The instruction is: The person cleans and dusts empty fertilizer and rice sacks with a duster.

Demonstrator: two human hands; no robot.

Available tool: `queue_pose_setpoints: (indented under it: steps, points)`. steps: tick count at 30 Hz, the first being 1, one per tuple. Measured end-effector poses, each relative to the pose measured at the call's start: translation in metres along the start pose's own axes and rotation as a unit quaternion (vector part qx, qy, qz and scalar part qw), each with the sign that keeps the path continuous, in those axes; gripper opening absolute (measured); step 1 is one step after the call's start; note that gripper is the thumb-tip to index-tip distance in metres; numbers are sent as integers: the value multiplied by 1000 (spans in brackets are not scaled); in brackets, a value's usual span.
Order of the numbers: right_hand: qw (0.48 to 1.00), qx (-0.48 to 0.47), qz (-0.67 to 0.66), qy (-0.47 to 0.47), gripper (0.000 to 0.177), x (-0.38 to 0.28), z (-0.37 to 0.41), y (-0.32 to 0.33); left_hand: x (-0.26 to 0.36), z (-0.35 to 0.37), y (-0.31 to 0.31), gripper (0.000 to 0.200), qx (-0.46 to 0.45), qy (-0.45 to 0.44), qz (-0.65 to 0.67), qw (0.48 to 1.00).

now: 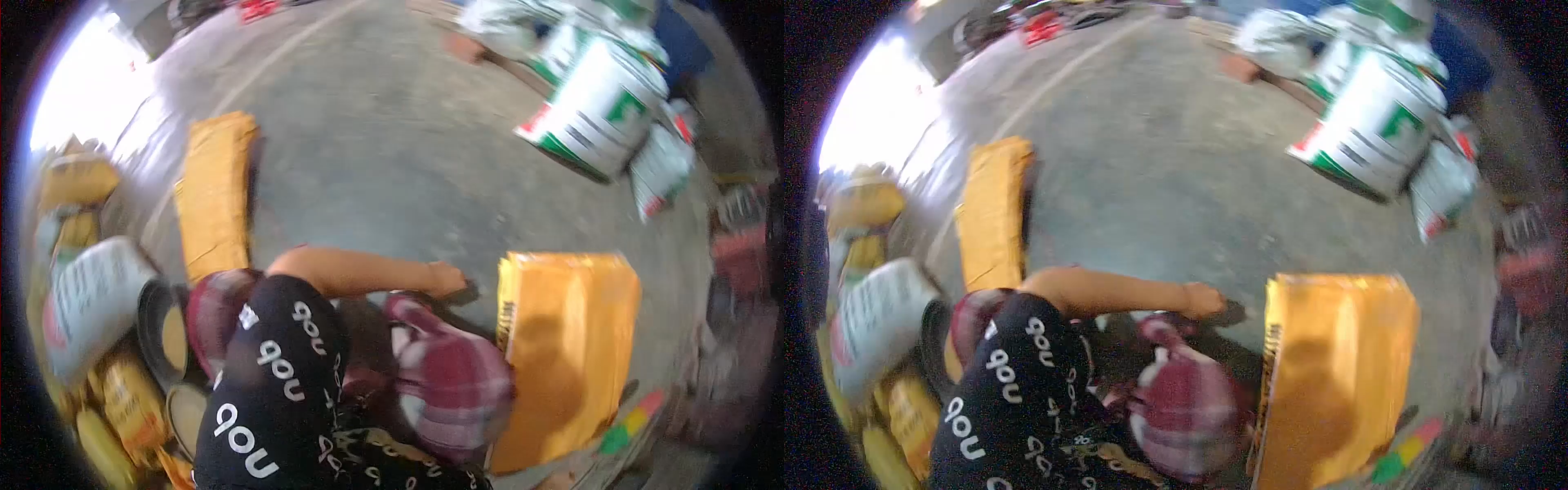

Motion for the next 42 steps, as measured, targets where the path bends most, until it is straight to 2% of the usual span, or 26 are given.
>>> queue_pose_setpoints:
  steps: [2, 4, 5, 6, 7, 8, 10, 13, 15, 16, 19, 20, 21, 22, 24, 25, 27, 28, 29, 31, 32, 36, 37, 39, 41, 42]
  points:
    - [996, -21, -17, 81, 28, -64, -3, -11, -62, 69, -10, 24, -151, -60, -169, 972]
    - [988, -24, -31, 147, 29, -110, -4, -1, -142, 149, 26, 24, -126, 70, -166, 976]
    - [984, -20, -38, 175, 30, -130, -4, 8, -156, 198, 67, 33, -90, 188, -135, 969]
    - [978, -13, -49, 200, 30, -150, -3, 18, -189, 247, 78, 42, -17, 305, -82, 949]
    - [973, -6, -61, 224, 31, -170, 1, 25, -216, 294, 73, 42, 6, 376, -46, 926]
    - [966, 0, -73, 246, 32, -189, 6, 29, -229, 337, 66, 45, 27, 422, -27, 906]
    - [951, 11, -99, 294, 33, -229, 17, 33, -238, 407, 40, 50, -39, 451, -55, 890]
    - [919, 14, -124, 373, 36, -292, 36, 35, -239, 492, -7, 53, -74, 507, -10, 859]
    - [891, -3, -146, 431, 37, -360, 69, 29, -241, 538, -34, 53, 37, 547, 88, 832]
    - [874, -19, -157, 460, 37, -412, 97, 20, -240, 562, -57, 53, 34, 582, 110, 805]
    - [874, -207, -155, 412, 32, -497, 137, -38, -251, 628, -164, 52, 28, 664, 169, 728]
    - [872, -210, -153, 414, 32, -519, 153, -51, -244, 630, -165, 55, 107, 635, 166, 747]
    - [844, -330, -134, 401, 28, -534, 174, -82, -237, 633, -161, 59, 188, 601, 163, 760]
    - [821, -376, -145, 404, 29, -549, 189, -110, -251, 645, -181, 59, 192, 604, 167, 755]
    - [810, -479, -113, 319, 29, -561, 254, -147, -281, 707, -257, 62, 236, 773, 302, 506]
    - [781, -549, -93, 283, 28, -563, 296, -161, -285, 712, -266, 62, 235, 777, 301, 500]
    - [715, -661, -59, 221, 27, -543, 344, -210, -287, 727, -274, 60, 561, 702, 353, 262]
    - [707, -684, -59, 169, 26, -525, 363, -228, -284, 731, -290, 63, 575, 722, 358, 141]
    - [687, -708, -46, 154, 27, -512, 386, -237, -284, 729, -287, 63, 573, 726, 357, 132]
    - [657, -735, -20, 164, 30, -494, 428, -230, -274, 712, -290, 65, 661, 617, 427, -27]
    - [650, -742, -1, 164, 30, -483, 437, -230, -274, 715, -302, 68, 670, 618, 402, -87]
    - [642, -745, 1, 182, 29, -454, 455, -231, -267, 744, -310, 67, 756, 587, 279, -78]
    - [644, -743, 2, 183, 29, -455, 458, -226, -254, 742, -272, 60, 799, 524, 287, -69]
    - [638, -755, -35, 144, 28, -466, 469, -218, -241, 771, -235, 45, 770, 617, 160, 34]
    - [648, -746, -52, 145, 27, -475, 463, -217, -244, 800, -205, 33, 809, 572, 73, 112]
    - [647, -746, -84, 132, 27, -482, 463, -214, -234, 802, -161, 29, 797, 579, -13, 172]
Point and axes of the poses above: each hand's wrist, its own z-axis away from the middle knuckle, its own y-axis out of the back of the hand, x = y × z, the point moved 8 cm from there along -z, towards the middle knuckle, and after that the axes turned 8 degrees about -y, right-handed, at the moved point
